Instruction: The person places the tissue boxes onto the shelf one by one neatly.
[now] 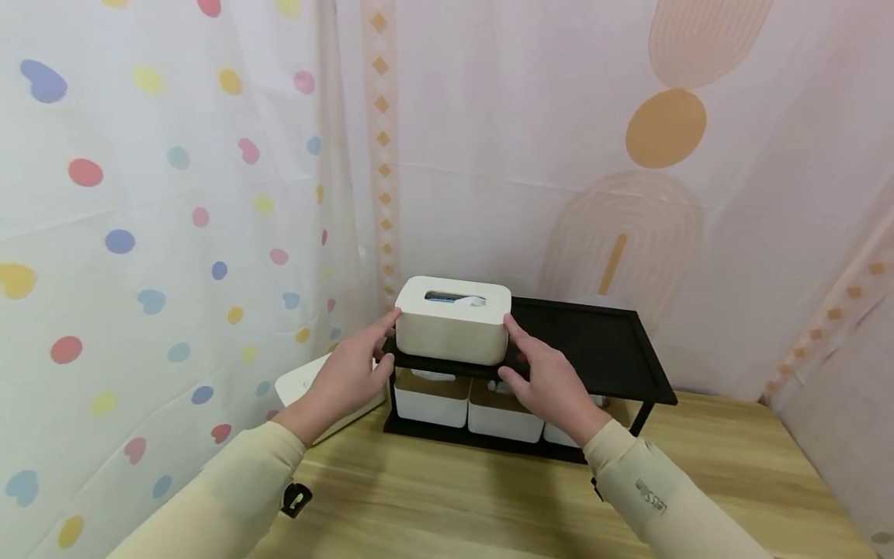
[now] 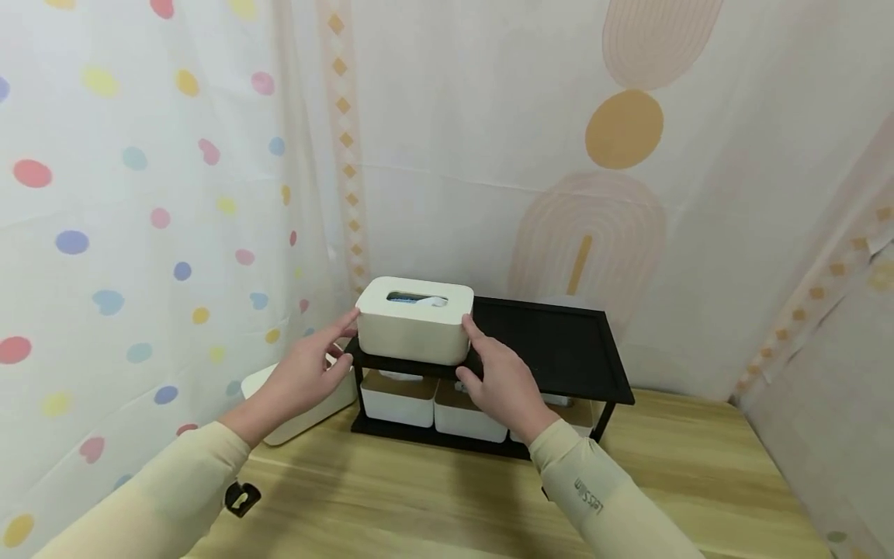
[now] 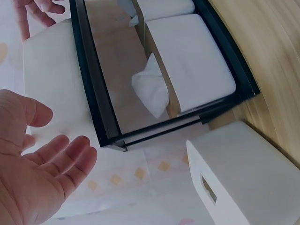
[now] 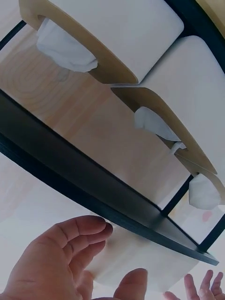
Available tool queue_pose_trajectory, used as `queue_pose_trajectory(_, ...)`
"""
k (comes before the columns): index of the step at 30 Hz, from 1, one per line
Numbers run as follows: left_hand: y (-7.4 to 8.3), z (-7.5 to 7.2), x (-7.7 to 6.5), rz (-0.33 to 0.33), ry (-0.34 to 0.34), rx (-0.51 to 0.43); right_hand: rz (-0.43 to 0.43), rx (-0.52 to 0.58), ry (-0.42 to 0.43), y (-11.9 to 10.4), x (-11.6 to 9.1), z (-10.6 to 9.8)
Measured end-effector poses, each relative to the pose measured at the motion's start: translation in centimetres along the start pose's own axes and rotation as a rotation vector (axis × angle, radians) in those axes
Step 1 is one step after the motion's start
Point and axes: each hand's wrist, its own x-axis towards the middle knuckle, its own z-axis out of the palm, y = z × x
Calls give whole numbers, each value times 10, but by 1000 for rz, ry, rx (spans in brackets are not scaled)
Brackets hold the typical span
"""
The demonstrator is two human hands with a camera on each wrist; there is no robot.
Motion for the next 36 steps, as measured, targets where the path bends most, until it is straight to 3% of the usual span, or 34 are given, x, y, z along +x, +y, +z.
queue_pose_trajectory(3, -1, -1, -2, -1, -2, 10, 7, -7, -18, 2, -3, 1)
queue_pose_trajectory(8, -7, -3, -3, -37, -14, 58, 1, -22, 28, 4, -12, 1)
queue_pose_trajectory(14, -30, -5, -7, -128, -114, 148, -54, -53, 73, 1, -27, 4)
queue_pose_trajectory(20, -56, -3, -13, -183, -182, 214, -109, -74, 55, -7, -41, 13)
queue_pose_trajectory(23, -65, -2, -12, -199, -207, 249, -102, -64, 22, -8, -48, 20)
queue_pose_trajectory(29, -86, 3, -18, -232, -267, 329, -47, -36, -124, -1, -67, 41)
queue_pose_trajectory(36, -129, 8, -23, -266, -358, 309, -41, -19, -255, 13, -89, 62)
